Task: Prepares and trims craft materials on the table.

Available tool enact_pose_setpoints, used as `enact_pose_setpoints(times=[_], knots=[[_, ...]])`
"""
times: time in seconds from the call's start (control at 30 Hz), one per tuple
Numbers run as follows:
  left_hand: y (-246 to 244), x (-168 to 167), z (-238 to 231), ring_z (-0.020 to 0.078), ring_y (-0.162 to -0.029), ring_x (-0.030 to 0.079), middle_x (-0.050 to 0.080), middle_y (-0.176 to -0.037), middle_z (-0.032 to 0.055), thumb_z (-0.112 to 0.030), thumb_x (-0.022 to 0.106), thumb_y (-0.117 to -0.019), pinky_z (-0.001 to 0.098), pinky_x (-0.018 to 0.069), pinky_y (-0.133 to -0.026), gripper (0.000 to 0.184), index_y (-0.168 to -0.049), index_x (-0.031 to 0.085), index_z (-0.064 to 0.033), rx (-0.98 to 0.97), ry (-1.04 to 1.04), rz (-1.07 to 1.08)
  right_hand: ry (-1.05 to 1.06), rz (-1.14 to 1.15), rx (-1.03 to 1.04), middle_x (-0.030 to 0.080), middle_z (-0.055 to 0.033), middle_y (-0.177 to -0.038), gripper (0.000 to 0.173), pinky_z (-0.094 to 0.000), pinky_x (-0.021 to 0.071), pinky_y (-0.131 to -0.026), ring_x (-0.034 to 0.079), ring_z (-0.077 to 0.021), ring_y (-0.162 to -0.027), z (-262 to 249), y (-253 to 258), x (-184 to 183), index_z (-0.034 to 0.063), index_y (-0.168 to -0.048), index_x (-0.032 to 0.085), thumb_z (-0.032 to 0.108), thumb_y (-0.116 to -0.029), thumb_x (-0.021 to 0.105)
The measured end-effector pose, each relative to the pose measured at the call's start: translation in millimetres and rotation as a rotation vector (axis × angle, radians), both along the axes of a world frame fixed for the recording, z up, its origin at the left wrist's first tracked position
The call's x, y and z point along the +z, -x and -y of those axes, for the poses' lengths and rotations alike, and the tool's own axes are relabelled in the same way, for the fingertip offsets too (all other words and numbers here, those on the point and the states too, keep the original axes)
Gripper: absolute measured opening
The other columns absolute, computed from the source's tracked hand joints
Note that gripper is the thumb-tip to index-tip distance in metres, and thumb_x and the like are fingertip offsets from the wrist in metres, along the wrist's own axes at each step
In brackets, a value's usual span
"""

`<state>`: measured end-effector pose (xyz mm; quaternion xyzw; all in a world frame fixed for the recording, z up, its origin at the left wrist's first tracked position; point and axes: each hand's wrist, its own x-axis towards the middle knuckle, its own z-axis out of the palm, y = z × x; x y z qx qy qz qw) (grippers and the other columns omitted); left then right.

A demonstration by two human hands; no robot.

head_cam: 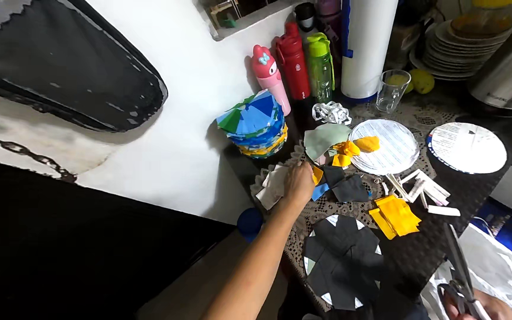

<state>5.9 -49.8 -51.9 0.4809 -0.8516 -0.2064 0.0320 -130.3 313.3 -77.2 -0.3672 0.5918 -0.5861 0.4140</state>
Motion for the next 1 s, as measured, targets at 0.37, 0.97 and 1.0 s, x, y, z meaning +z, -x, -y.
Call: enact_pose_setpoints(times=[0.37,0.97,1.0], knots=[[-45.6,29.2,-67.2,0.0123,-0.088,0.069,0.071,-0.099,0.0086,-0.006,0.068,-0.0940,0.0305,0.0579,-0.080,0.025,-0.117,0.062,0.0032,-0.086,-0.239,-0.716,0.069,-0.151,-0.217,0.061,0.0157,-0.068,0.007,-0.0126,0.0474,-0.050,0.055,0.0064,-0.055,80.0,-45.3,41.8,0.0169,-0.088,0.065,0.016,-0.0844,0.072],[-80.2,14.1,-184.3,-0.0008,-0.086,0.067,0.071,-0.093,0.0024,-0.005,0.067,-0.0921,0.0129,0.0566,-0.079,0.012,-0.104,0.065,-0.0020,-0.336,0.081,-1.068,0.388,-0.044,-0.423,0.069,0.0057,-0.089,0.022,-0.0155,0.0571,-0.069,0.066,-0.0002,-0.079,78.6,-101.5,41.7,0.0090,-0.098,0.060,0.001,-0.0831,0.073],[-78.5,13.1,-187.3,-0.0004,-0.086,0.067,0.071,-0.093,0.0034,-0.005,0.067,-0.0924,0.0126,0.0559,-0.080,0.011,-0.103,0.065,-0.0025,-0.343,0.143,-1.049,0.381,-0.032,-0.411,0.070,0.0050,-0.090,0.021,-0.0165,0.0581,-0.071,0.067,-0.0010,-0.080,78.7,-104.8,42.0,0.0080,-0.099,0.060,0.000,-0.0833,0.072]])
